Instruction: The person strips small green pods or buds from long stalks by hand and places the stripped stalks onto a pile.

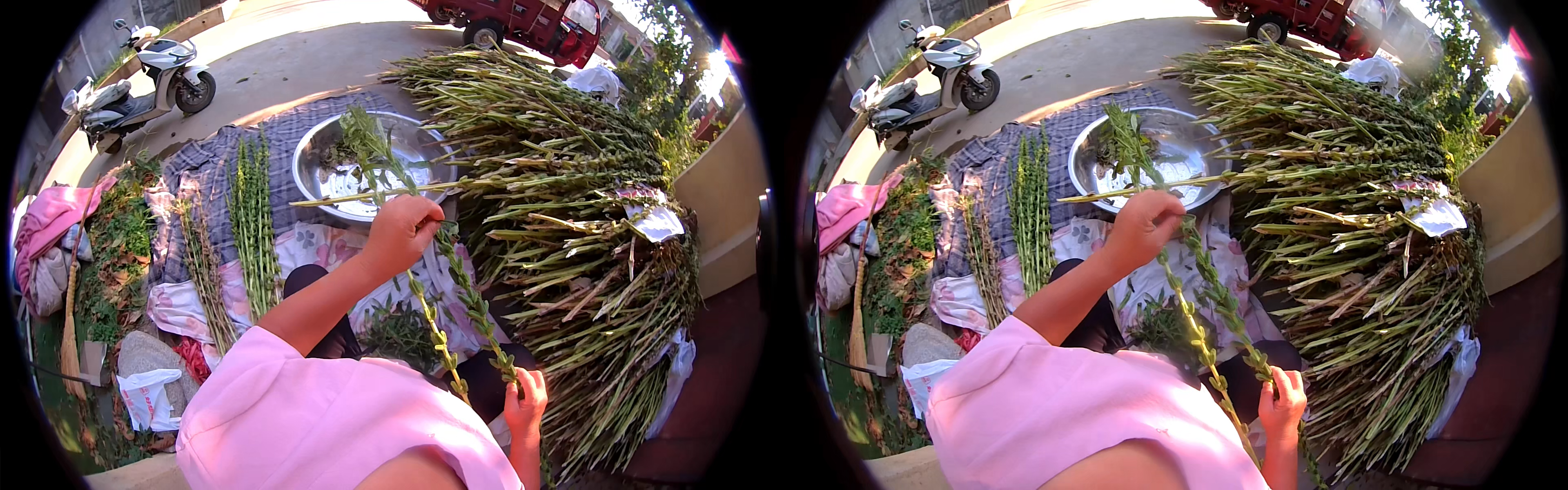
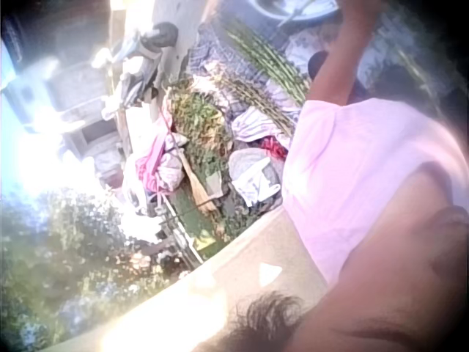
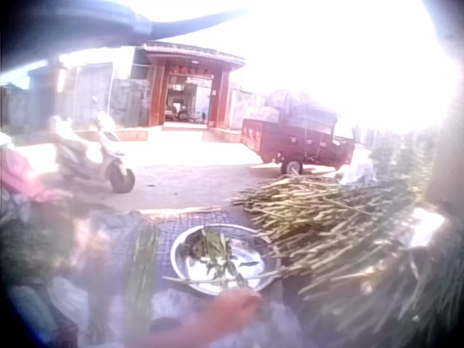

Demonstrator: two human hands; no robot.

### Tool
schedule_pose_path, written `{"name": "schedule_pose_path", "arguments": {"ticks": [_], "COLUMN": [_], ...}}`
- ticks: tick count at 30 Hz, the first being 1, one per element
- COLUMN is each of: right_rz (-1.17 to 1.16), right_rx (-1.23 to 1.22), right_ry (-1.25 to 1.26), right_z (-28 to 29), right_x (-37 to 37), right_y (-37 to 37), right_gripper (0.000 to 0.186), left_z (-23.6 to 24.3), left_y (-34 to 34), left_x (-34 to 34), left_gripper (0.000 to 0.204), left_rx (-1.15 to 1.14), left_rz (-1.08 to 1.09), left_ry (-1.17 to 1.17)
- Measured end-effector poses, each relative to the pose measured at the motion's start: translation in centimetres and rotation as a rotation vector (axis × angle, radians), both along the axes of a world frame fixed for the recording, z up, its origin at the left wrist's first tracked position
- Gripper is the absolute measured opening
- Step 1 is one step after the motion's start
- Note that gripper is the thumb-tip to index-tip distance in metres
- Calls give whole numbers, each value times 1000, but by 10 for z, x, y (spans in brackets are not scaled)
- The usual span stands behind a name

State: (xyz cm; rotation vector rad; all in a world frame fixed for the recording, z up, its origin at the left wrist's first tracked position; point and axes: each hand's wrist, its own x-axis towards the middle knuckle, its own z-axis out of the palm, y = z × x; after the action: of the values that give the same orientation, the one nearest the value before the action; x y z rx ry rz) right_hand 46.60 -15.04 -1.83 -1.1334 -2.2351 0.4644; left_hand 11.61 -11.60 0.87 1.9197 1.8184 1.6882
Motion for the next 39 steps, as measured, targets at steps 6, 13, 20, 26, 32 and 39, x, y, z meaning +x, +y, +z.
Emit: {"name": "schedule_pose_path", "arguments": {"ticks": [6,13,20,26,32,39], "right_rz": [-5,8,9,14,-15,12], "right_rx": [23,59,60,-10,-223,-253], "right_ry": [20,34,54,41,97,151], "right_z": [-5,-6,-2,-8,-14,-16], "right_x": [15,21,23,30,39,39], "right_y": [3,0,-2,2,10,14], "right_gripper": [29,29,29,28,26,27], "left_z": [6,35,30,29,36,24], "left_y": [-22,36,40,32,26,33], "left_x": [-19,-101,-129,-130,-124,-126], "left_gripper": [17,26,28,26,23,19], "left_rx": [-88,10,-376,-373,-414,-360], "left_rz": [-215,-55,-182,-269,-153,-118], "left_ry": [-95,283,230,177,361,488]}}
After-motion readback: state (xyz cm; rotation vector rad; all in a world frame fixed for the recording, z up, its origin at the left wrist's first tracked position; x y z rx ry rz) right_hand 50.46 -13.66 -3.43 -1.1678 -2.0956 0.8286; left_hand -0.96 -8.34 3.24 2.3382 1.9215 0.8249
